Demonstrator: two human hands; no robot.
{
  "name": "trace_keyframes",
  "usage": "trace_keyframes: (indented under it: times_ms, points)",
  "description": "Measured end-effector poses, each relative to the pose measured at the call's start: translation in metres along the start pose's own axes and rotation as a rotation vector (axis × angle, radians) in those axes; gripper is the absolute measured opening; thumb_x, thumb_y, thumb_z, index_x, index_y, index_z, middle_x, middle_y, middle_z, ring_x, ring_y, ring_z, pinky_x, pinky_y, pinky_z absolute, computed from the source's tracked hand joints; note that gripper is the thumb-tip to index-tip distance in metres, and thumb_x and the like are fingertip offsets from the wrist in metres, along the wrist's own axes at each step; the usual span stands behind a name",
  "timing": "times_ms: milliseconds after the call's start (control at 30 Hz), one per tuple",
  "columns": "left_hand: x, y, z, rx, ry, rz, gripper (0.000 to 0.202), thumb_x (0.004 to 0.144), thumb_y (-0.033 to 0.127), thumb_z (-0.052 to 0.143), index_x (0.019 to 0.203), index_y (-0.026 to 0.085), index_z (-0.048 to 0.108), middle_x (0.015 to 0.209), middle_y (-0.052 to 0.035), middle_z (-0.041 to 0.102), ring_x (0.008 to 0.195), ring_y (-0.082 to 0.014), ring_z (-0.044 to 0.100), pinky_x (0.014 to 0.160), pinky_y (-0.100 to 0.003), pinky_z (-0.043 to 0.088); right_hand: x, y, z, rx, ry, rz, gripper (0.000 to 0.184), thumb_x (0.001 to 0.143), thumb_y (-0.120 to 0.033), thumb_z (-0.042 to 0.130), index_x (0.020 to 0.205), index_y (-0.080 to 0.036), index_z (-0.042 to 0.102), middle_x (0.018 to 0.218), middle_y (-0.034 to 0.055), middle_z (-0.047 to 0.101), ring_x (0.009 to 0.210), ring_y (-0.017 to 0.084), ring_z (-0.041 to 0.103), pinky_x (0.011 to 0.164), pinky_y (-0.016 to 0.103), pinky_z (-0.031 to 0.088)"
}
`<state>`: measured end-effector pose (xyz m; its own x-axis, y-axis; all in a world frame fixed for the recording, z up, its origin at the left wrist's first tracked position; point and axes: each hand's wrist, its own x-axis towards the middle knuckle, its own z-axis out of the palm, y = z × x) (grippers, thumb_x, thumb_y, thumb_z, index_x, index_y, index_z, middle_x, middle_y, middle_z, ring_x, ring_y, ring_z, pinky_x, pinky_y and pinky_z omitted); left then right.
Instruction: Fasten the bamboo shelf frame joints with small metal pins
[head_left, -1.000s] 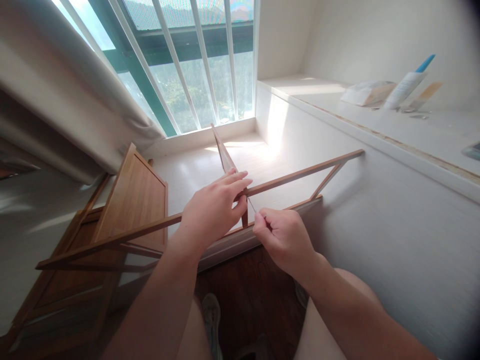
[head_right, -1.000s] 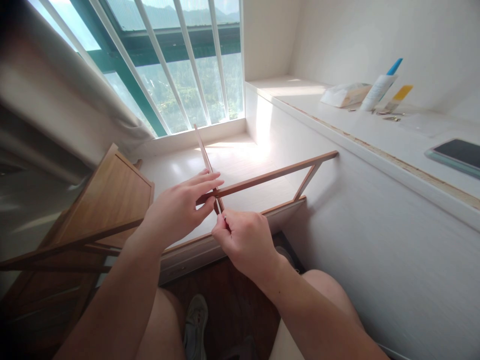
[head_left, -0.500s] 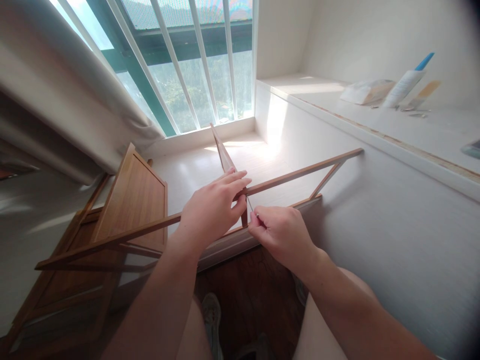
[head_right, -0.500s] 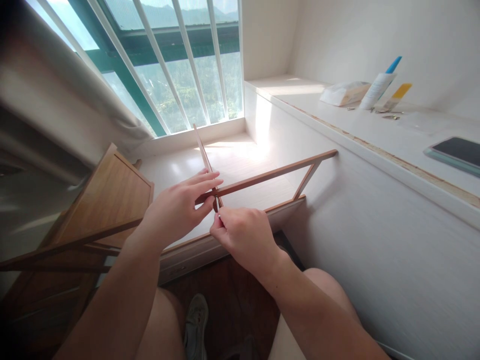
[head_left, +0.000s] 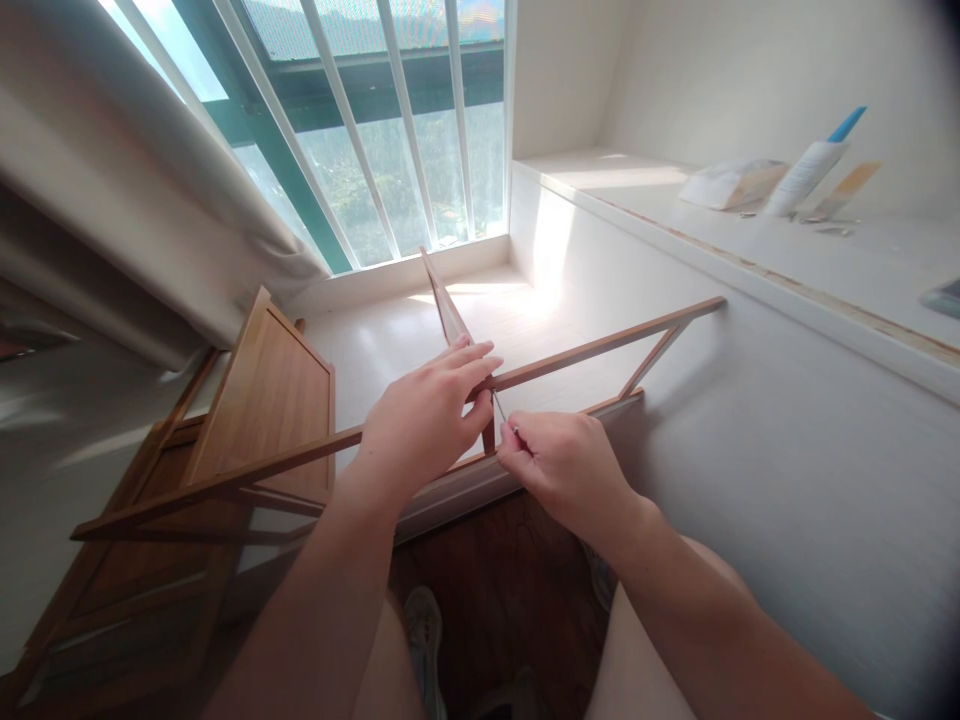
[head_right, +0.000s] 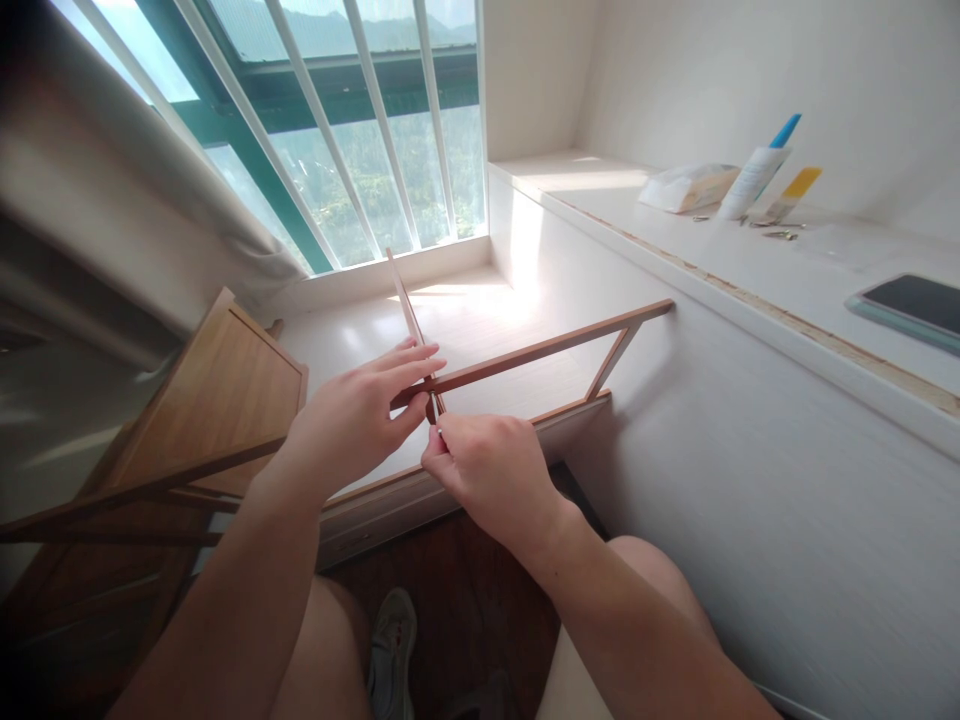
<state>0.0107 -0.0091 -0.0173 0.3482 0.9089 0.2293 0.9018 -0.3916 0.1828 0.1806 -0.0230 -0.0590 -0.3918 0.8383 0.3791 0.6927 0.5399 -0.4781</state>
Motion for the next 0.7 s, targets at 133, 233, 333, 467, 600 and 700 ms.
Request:
trace_keyframes:
  times_ms: [133,233,333,467,600,700]
  points:
    - [0.001,0.0,-0.001,0.009,-0.001,0.0,0.04,0.093,0.028,0.039,0.13,0.033,0.054,0.145,0.0109,0.048,0.139,-0.0153,0.041,0.104,-0.039,0.05,-0.002,0.001,0.001,0.121,0.007,0.029,0.032,0.089,-0.024,0.047,0.059,-0.019,0.036,0.053,-0.0049,0.039,0.052,0.009,0.028,0.056,0.027,0.019]
    - [0.001,-0.001,0.0,0.013,-0.007,-0.001,0.04,0.094,0.029,0.039,0.131,0.034,0.053,0.145,0.0117,0.048,0.139,-0.0151,0.04,0.103,-0.039,0.05,-0.002,0.002,0.003,0.208,0.011,0.06,0.034,0.09,-0.025,0.045,0.06,-0.019,0.032,0.053,-0.0055,0.033,0.051,0.009,0.027,0.056,0.027,0.02]
    - [0.001,-0.001,0.001,0.008,-0.008,0.005,0.041,0.094,0.029,0.038,0.132,0.034,0.052,0.146,0.0116,0.047,0.14,-0.0148,0.039,0.104,-0.039,0.05,-0.003,0.004,0.007,0.277,0.019,0.088,0.034,0.091,-0.025,0.045,0.06,-0.019,0.031,0.053,-0.0056,0.031,0.052,0.009,0.029,0.055,0.027,0.021]
    - [0.001,-0.001,0.002,0.001,-0.008,0.003,0.041,0.094,0.029,0.038,0.132,0.034,0.052,0.146,0.0109,0.046,0.14,-0.0152,0.039,0.104,-0.038,0.049,-0.004,0.003,0.014,0.348,0.041,0.104,0.035,0.091,-0.026,0.045,0.06,-0.02,0.031,0.053,-0.0058,0.03,0.051,0.009,0.029,0.055,0.026,0.022]
    - [0.002,-0.002,0.001,-0.011,-0.007,0.002,0.041,0.093,0.028,0.039,0.131,0.034,0.053,0.146,0.0101,0.048,0.14,-0.0166,0.04,0.105,-0.038,0.049,-0.006,0.001,0.018,0.419,0.072,0.12,0.037,0.093,-0.027,0.044,0.059,-0.02,0.031,0.053,-0.006,0.03,0.051,0.009,0.03,0.054,0.026,0.023]
    - [0.002,-0.001,0.0,-0.024,-0.012,0.003,0.041,0.093,0.028,0.039,0.132,0.033,0.053,0.145,0.0088,0.048,0.14,-0.0176,0.04,0.106,-0.039,0.048,-0.007,-0.001,0.019,0.463,0.078,0.132,0.038,0.094,-0.027,0.042,0.058,-0.02,0.032,0.052,-0.0059,0.033,0.05,0.009,0.032,0.053,0.026,0.024]
